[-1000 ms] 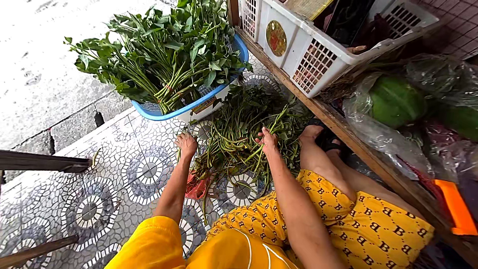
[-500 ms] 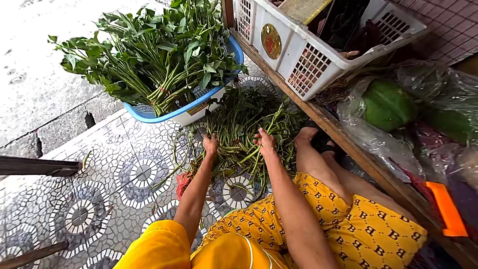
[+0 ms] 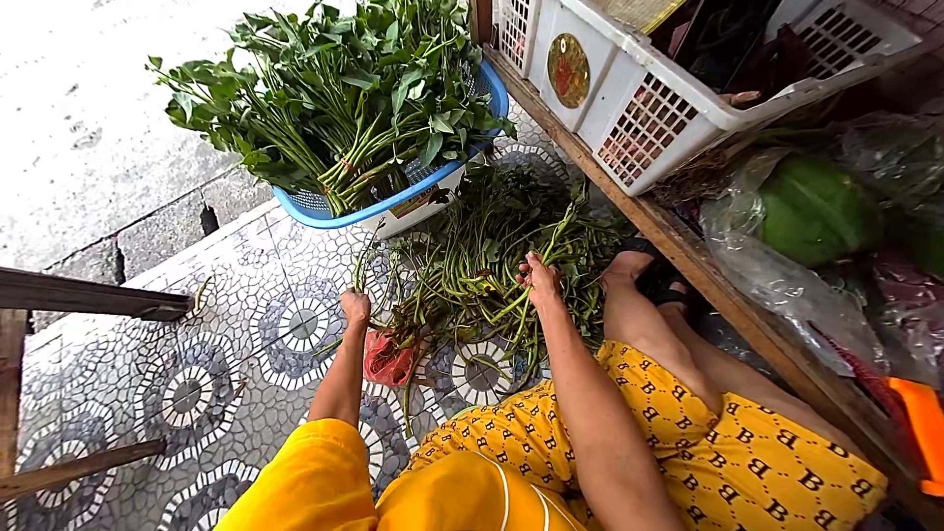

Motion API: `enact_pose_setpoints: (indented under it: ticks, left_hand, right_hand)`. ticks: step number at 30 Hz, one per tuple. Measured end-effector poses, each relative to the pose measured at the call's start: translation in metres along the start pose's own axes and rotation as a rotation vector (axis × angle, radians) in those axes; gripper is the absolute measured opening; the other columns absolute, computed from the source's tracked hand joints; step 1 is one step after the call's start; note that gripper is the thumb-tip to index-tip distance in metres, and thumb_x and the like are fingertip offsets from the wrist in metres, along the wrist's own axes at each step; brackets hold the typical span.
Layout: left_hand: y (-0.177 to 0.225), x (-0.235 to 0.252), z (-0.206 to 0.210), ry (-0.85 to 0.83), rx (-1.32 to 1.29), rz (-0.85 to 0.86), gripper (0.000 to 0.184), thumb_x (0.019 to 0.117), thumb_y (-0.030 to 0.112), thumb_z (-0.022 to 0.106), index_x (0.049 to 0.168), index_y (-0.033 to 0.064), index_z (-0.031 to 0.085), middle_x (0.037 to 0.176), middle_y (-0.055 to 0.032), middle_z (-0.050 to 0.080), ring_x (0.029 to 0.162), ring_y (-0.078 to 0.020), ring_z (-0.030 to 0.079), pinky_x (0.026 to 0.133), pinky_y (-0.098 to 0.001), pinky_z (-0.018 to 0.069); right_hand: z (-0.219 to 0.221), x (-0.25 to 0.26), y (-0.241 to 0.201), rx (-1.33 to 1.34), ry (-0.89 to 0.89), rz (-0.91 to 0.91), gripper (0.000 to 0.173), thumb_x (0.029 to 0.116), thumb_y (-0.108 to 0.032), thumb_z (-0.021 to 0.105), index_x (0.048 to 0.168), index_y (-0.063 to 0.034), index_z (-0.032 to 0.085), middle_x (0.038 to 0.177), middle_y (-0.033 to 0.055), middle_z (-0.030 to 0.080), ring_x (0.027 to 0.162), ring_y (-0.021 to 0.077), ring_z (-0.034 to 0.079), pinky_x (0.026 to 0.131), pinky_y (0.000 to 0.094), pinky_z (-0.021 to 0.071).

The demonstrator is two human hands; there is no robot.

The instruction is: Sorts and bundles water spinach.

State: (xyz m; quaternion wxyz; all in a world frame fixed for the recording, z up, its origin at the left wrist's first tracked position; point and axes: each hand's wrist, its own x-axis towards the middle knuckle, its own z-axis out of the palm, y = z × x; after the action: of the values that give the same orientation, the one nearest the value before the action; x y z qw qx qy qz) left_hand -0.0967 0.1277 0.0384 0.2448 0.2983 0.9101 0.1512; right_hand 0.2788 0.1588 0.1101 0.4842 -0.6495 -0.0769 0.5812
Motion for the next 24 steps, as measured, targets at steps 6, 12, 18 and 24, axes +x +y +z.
enact_pose_setpoints:
  ticks: [6, 12, 18, 24]
  left_hand:
    - [0.04, -0.035, 0.049, -0.123, 0.315, 0.322, 0.048, 0.1036, 0.028, 0.054, 0.141, -0.0021, 0.055, 0.148, -0.0303, 0.048, 0.141, -0.0471, 0.042, 0.112, -0.0661, 0.033]
    - [0.065, -0.033, 0.095, -0.348, 0.375, 0.163, 0.06, 0.1037, 0.05, 0.051, 0.136, 0.0005, 0.06, 0.151, -0.0263, 0.048, 0.145, -0.0422, 0.04, 0.114, -0.0642, 0.0332]
    - [0.069, -0.042, 0.08, -0.127, 0.137, 0.306, 0.036, 0.106, 0.025, 0.05, 0.132, 0.0071, 0.067, 0.139, -0.0264, 0.059, 0.134, -0.0449, 0.051, 0.109, -0.0616, 0.0403]
    - [0.08, -0.058, 0.023, -0.32, -0.373, 0.387, 0.032, 0.1077, 0.018, 0.053, 0.133, 0.0001, 0.063, 0.114, -0.0187, 0.072, 0.096, -0.0277, 0.07, 0.092, -0.0479, 0.0543]
  right_hand:
    - [-0.001, 0.001, 0.002, -0.015, 0.003, 0.0, 0.025, 0.1082, -0.024, 0.055, 0.124, -0.005, 0.057, 0.084, 0.0054, 0.056, 0.055, 0.0108, 0.048, 0.052, 0.0259, 0.0464]
    - [-0.001, -0.004, 0.0, -0.029, -0.041, -0.022, 0.037, 0.1079, -0.04, 0.053, 0.12, -0.0056, 0.06, 0.074, 0.0025, 0.057, 0.048, 0.0082, 0.044, 0.047, 0.0233, 0.0434]
    - [0.002, -0.004, -0.007, 0.003, -0.169, -0.091, 0.042, 0.1136, -0.037, 0.028, 0.121, -0.0088, 0.059, 0.069, -0.0037, 0.049, 0.046, 0.0057, 0.038, 0.045, 0.0209, 0.0386]
    - [0.01, -0.007, 0.009, -0.22, -0.335, -0.111, 0.038, 0.1135, -0.036, 0.036, 0.132, -0.0085, 0.055, 0.079, -0.0004, 0.056, 0.049, 0.0053, 0.043, 0.047, 0.0201, 0.0415]
